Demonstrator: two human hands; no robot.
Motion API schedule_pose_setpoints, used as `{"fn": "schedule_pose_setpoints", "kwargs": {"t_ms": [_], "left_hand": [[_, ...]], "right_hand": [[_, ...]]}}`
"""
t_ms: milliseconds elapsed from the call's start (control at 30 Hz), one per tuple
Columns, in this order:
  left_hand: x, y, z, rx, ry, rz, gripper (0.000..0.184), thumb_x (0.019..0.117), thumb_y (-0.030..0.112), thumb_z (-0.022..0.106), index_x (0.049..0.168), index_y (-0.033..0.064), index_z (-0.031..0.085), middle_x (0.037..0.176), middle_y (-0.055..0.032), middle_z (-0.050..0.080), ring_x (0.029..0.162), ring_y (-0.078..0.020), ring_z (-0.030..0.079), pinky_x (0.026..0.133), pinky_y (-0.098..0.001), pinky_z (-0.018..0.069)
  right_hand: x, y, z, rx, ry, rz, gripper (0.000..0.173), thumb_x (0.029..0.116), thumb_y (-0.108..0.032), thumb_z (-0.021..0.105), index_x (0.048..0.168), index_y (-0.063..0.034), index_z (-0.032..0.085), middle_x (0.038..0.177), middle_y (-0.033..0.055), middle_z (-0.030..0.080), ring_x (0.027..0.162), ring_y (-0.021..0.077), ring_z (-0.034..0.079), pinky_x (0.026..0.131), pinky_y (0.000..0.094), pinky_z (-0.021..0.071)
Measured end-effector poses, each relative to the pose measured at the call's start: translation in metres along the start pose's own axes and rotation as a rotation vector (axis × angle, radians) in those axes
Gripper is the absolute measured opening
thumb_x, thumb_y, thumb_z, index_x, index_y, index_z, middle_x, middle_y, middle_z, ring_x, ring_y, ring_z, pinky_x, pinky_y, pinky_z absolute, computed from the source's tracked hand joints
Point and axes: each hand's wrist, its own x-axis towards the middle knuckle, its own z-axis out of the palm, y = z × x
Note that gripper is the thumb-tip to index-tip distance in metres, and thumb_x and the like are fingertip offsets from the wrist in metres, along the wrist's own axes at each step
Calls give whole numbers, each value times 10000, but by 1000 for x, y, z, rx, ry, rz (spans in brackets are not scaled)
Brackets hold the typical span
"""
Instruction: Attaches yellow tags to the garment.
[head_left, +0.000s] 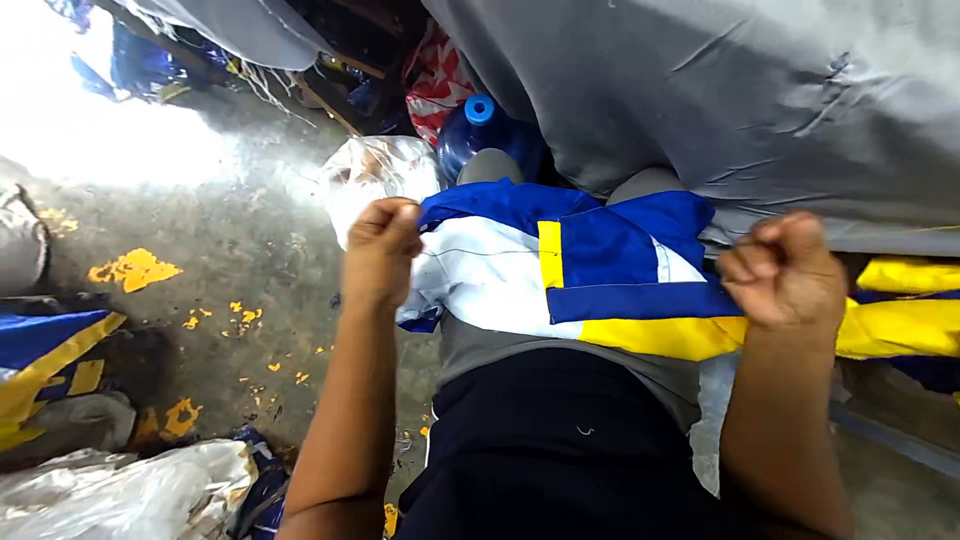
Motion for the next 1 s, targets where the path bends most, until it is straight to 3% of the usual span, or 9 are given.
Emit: {"fn": "schedule_pose_setpoints", "kwargs": {"t_ms": [67,100,200,300,433,700,900,1000], "left_hand": [[-7,-5,32,37,-121,14,144,973,49,585,1015,143,685,843,129,682,675,24,598,638,-186,529],[-10,-7,47,25,-190,22,175,946,28,621,1098,91,680,829,109,682,672,10,607,634,-194,534],[-12,-13,77,-104,-377,23,546,879,-33,690,1393,30,516,762,90,662,633,-4,603,607,-174,520],[-18,-12,87,-177,-465,-46,705,857,-88,681,1501,49,427,731,63,651,584,-6,585,565,-150,503],[-19,-11,88,-244,-548,-126,743,859,-97,688,1526,44,390,736,53,653,611,-22,608,606,-162,525],[-19,-9,87,-134,-576,-58,744,848,-84,720,1511,13,395,753,76,663,639,4,615,619,-133,516],[-14,-5,76,-55,-670,-53,680,901,-75,667,1524,35,419,843,21,716,701,-25,647,668,-153,534],[-7,0,69,-39,-749,-41,637,930,-46,652,1515,20,408,914,45,731,791,-20,668,738,-169,545]], "right_hand": [[-4,10,39,-161,-36,172,248,1047,-131,493,954,-238,697,774,-138,689,567,-23,579,529,155,508],[-4,16,57,-202,-70,248,224,1019,-53,514,994,-169,704,762,-104,694,563,-6,588,528,169,517],[-1,35,94,-168,-192,384,176,969,33,568,1064,-75,669,754,-55,687,553,7,591,518,167,517],[4,47,108,8,-256,446,156,965,58,570,967,-83,637,727,-10,694,539,24,609,506,161,521],[5,51,109,106,-305,470,166,980,42,565,934,-78,670,730,8,706,541,27,621,518,157,535],[6,49,108,130,-306,504,179,976,46,569,928,-63,702,739,20,715,563,44,643,536,174,551],[8,49,105,145,-391,486,160,989,5,553,928,-68,682,734,13,707,594,52,654,577,186,560],[10,46,104,111,-415,477,160,978,18,562,920,-68,684,724,12,710,596,50,660,582,184,565]]}}
